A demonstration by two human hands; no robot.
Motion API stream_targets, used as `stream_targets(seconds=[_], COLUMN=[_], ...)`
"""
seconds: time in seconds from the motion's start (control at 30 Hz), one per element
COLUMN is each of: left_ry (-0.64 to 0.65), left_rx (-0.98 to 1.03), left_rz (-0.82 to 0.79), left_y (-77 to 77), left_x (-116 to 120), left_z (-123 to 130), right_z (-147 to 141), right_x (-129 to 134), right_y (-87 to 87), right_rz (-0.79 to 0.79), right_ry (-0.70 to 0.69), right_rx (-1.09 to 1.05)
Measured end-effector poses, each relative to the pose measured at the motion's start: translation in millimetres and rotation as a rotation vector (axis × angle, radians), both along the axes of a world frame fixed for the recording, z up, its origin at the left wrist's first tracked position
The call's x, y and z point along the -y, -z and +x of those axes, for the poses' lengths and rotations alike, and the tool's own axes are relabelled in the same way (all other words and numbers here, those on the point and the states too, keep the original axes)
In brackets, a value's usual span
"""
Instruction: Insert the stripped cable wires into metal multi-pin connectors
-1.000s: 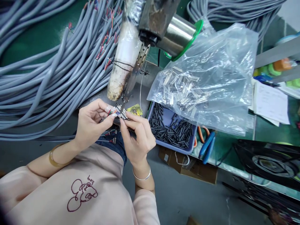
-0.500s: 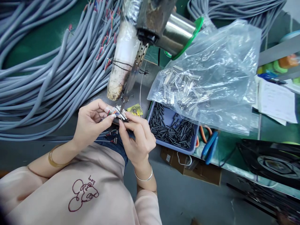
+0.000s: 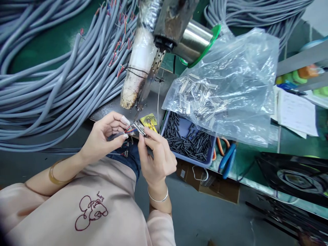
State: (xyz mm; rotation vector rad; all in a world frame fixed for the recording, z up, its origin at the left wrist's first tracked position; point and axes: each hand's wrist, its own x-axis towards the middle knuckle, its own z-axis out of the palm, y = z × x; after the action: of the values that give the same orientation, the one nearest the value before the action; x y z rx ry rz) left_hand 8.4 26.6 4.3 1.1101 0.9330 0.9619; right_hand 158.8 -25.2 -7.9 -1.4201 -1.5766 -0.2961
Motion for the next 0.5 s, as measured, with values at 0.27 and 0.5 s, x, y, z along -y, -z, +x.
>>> stream_targets(seconds=[0.27, 0.5], left_ry=[0.193, 0.256], left_rx=[0.131, 0.176], left_rz=[-0.185, -0.309], left_y=[-4.9, -5.5], left_x=[2.1, 4.3], left_z=[-14.6, -14.2], right_z=[5.0, 1.6], right_x=[17.8, 18.3], right_y=[-10.6, -18.1], right_rz=[-0.275, -0.221], right_ry=[-0.102, -0.149], right_rx=[-0.208, -0.499])
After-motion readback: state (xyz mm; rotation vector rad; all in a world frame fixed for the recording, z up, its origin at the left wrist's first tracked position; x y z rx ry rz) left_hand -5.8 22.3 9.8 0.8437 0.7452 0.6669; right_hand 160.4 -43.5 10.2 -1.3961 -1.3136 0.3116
